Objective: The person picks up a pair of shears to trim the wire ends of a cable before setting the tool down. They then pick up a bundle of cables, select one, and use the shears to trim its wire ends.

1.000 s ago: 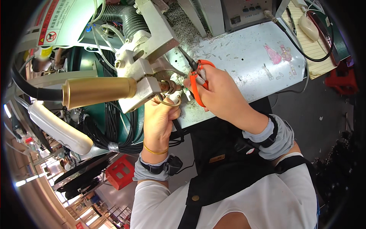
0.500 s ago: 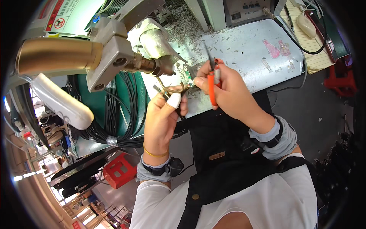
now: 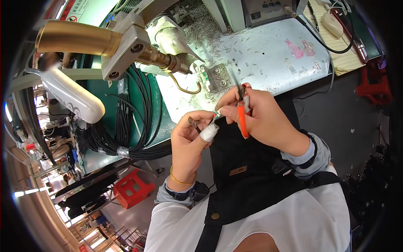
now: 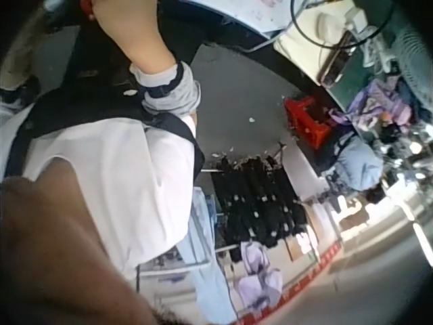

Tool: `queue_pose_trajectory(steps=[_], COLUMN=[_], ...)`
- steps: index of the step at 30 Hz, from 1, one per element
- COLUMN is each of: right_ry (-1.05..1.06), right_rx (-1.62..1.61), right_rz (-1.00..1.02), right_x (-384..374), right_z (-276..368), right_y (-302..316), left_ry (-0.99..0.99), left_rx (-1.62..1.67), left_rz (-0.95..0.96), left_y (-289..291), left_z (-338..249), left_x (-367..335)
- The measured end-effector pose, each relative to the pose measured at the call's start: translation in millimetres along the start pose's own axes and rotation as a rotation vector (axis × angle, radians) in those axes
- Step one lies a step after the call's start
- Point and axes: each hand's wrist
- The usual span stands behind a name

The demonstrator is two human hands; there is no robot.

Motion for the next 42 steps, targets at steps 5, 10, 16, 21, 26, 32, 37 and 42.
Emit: queue_pose_trajectory(steps=[5,10,16,21,26,32,37,42], right_ry=[0.414,0.754,0.827,0.288,0.159,0.366,0.103,0.107], right_rx=[0.246,0.845,0.39,-0.058,-0.103,0.099,-0.323,-0.174], right_rz=[-0.111,-0.109,-0.256,-0.121,-0.117,-0.179,-0.039,-0.044], right_x=[7,13,4,13,18,14,6,10], right_z=[-5,-3,-25,1,-4,-7,-11,-8], right_y=[-6,-5,-19,-21,-27,-33,-25,-19], left_ry=[0.124,0.109,-0.185,-0.531,-0.571,-0.545,-0.102,-0.161], left_rx=[0.332,0.251,-0.164,-0.534,-0.564,-0.631,-0.025,-0.047], left_rz=[0.03,0.014,-0.154,-0.333,-0.315,-0.346,-0.279,-0.183], left_y=[5,1,-4,-8,-8,-14,-17,-8], left_z=[-5,-6,4,11,14,11,-1,0], left_x=[-1,0,3,4,3,5,2,4])
Point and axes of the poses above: each hand's wrist, its own x-axis away from the middle knuckle, its own y-axis out of the back of the hand, z = x × y, and after that the axes turned 5 degrees about -x, right-handed
